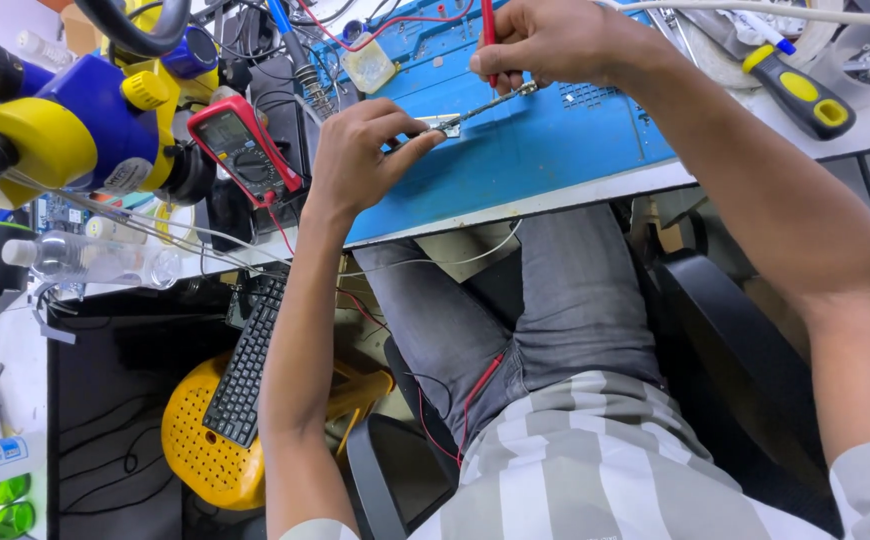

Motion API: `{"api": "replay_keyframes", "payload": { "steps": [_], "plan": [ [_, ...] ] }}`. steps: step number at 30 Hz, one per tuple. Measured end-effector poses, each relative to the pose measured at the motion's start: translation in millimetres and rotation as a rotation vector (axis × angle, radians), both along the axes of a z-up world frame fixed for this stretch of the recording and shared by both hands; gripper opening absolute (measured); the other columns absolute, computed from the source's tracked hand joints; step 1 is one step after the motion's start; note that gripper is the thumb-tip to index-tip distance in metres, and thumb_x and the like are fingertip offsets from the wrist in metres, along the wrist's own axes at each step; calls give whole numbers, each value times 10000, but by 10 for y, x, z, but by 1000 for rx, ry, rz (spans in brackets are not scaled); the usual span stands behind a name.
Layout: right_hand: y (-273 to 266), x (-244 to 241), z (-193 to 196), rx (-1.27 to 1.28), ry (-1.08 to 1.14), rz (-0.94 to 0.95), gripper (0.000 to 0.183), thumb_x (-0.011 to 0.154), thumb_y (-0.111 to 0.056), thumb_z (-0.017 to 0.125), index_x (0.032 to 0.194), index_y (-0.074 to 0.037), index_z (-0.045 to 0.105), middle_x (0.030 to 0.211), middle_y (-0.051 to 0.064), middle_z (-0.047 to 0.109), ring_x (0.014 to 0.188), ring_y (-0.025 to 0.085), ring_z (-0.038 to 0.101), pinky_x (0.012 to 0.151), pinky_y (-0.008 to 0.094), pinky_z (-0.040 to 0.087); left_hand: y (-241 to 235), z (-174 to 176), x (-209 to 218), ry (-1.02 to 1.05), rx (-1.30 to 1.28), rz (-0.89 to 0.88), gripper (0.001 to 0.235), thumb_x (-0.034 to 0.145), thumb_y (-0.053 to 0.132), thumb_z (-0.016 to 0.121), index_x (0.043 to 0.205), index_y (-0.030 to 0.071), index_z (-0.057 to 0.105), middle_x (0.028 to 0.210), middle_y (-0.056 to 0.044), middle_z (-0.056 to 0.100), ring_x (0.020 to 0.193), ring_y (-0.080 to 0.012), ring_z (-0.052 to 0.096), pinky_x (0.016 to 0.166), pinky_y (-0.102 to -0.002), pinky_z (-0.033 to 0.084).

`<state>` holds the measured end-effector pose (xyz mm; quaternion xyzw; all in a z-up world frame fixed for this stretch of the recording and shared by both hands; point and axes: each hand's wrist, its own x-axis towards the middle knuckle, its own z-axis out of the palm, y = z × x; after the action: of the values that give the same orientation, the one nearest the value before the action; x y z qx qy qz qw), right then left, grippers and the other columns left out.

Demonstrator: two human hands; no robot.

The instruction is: The person works on a motherboard resting on their lap, using multimeter probes to test various points on the circuit board. They occasionally adjust the board's position and reach for a microscope on the cluttered workbench.

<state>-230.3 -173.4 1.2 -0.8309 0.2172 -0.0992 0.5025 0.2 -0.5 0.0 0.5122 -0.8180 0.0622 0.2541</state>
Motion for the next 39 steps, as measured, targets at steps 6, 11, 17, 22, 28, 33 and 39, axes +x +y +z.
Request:
{"api": "replay_keyframes", "payload": {
  "steps": [6,11,17,22,28,33,39],
  "plan": [
    [37,-11,62,0,29,-24,258,1125,-294,605,1068,-58,691,915,70,682,820,161,644,673,317,456,-6,-4,9,-2,-5,-7,331,1050,347,716,866,87,802,822,-43,708,660,-179,620,552,-346,441],
    [28,-1,53,-3,19,-10,255,1122,-279,599,1095,-43,691,949,84,684,846,176,652,731,323,501,-16,-15,17,5,-2,-16,346,1051,353,709,870,76,808,818,-52,708,671,-185,628,553,-344,453],
    [8,6,29,2,10,-1,248,1125,-270,598,1086,-43,688,941,84,680,837,174,647,722,318,497,-10,5,6,9,-2,-11,331,1048,346,717,870,82,807,819,-45,707,672,-180,627,556,-345,449],
    [12,0,44,9,-21,13,236,1123,-247,599,1071,-33,685,934,84,664,834,175,632,784,325,525,-8,20,-5,14,0,-9,324,1042,339,727,862,81,805,820,-44,712,645,-171,610,552,-340,440],
    [32,-13,99,-7,-8,-9,238,1121,-260,616,1025,-58,695,898,66,679,816,161,636,752,326,491,-10,32,-10,33,8,-2,327,1033,343,732,859,74,802,804,-43,704,671,-182,630,561,-350,451],
    [47,-26,110,-8,12,-26,242,1116,-274,613,1049,-58,701,920,79,691,820,172,639,710,330,484,-9,29,-15,30,8,-1,332,1035,350,723,858,81,804,809,-43,716,653,-165,623,550,-330,453],
    [61,-30,139,12,13,-37,240,1114,-272,617,1038,-60,699,919,80,697,821,173,645,698,328,482,-22,3,2,34,13,6,326,1031,350,725,869,81,811,809,-41,713,667,-175,630,553,-340,459]
  ]
}}
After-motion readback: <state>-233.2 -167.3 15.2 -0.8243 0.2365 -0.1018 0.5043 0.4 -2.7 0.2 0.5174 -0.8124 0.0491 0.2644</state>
